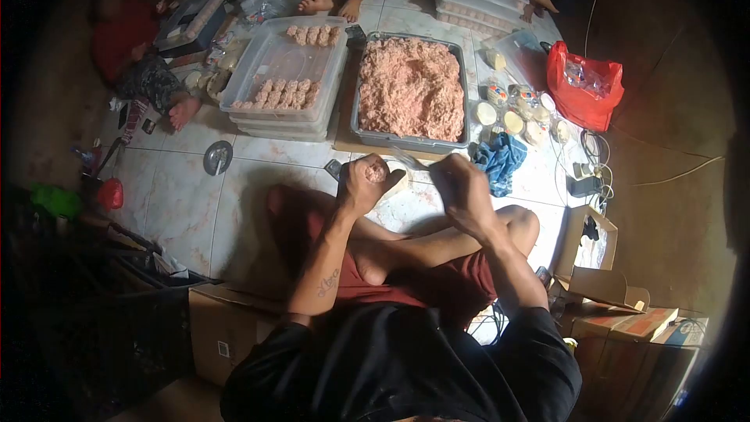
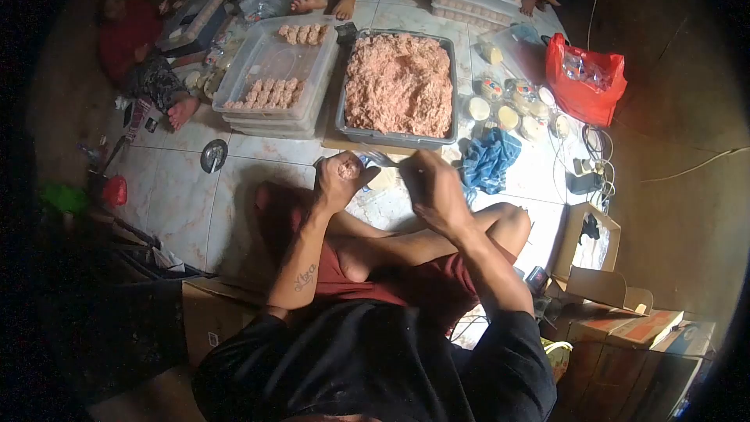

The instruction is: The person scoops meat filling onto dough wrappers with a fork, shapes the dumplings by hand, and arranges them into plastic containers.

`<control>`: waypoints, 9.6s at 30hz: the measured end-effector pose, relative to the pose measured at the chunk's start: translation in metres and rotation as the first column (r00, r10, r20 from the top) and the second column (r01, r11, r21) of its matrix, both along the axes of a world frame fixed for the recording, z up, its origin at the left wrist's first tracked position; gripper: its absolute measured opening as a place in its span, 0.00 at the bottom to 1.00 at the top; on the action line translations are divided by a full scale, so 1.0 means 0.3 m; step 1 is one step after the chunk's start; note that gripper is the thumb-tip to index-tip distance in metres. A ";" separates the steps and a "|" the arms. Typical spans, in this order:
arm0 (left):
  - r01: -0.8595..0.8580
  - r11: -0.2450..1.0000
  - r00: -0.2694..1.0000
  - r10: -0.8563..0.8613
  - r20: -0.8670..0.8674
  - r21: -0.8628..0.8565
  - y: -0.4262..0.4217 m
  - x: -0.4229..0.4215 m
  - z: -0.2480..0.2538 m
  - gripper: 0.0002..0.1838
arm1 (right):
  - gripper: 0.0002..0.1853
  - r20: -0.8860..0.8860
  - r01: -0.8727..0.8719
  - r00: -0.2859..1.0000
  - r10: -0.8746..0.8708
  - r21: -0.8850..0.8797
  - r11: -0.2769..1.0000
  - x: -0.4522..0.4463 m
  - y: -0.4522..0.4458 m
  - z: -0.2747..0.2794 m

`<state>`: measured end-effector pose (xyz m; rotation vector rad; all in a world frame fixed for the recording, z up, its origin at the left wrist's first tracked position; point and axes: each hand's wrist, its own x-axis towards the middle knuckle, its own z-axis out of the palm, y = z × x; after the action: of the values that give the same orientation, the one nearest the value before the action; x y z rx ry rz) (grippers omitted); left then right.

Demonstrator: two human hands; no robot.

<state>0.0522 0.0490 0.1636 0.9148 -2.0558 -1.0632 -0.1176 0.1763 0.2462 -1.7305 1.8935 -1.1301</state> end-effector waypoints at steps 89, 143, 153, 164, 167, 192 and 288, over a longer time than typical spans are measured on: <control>-0.391 0.436 0.532 0.826 -0.187 0.811 -0.507 0.252 -0.499 0.19 | 0.16 -0.521 -0.360 0.840 0.150 -0.330 0.873 0.312 -0.680 -0.856; -0.177 0.984 0.837 0.155 0.524 -0.008 -0.398 0.156 -0.623 0.36 | 0.15 -0.477 0.481 0.756 -0.448 -0.061 0.875 -0.391 -0.263 -0.546; -0.177 0.979 0.984 0.175 0.027 0.100 -0.205 0.135 -0.305 0.19 | 0.04 -0.375 0.189 0.895 -0.242 -0.174 0.966 -0.428 -0.426 -0.537; 0.194 0.927 0.966 -0.122 -0.230 0.321 0.027 0.010 -0.135 0.16 | 0.15 -0.529 0.278 0.824 -0.202 0.068 0.958 -0.305 -0.247 -0.230; 0.176 0.942 0.922 -0.056 -0.383 0.285 0.053 -0.023 0.021 0.16 | 0.10 0.071 0.124 0.989 -0.126 0.027 0.992 -0.185 -0.062 -0.087; -0.038 0.992 0.994 0.050 0.093 -0.123 0.005 -0.042 0.018 0.22 | 0.04 0.587 0.179 0.778 -0.225 0.136 0.974 0.015 0.096 -0.094; 0.149 0.614 0.988 -0.059 -0.144 0.775 -0.447 0.151 -0.504 0.24 | 0.16 -0.127 -0.597 0.796 0.591 -0.007 0.802 0.306 -1.243 -0.058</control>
<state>0.0976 -0.0853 0.0123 1.1056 -1.5173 -2.1225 -0.0259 -0.1967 0.2289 -2.2359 1.2124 -0.8340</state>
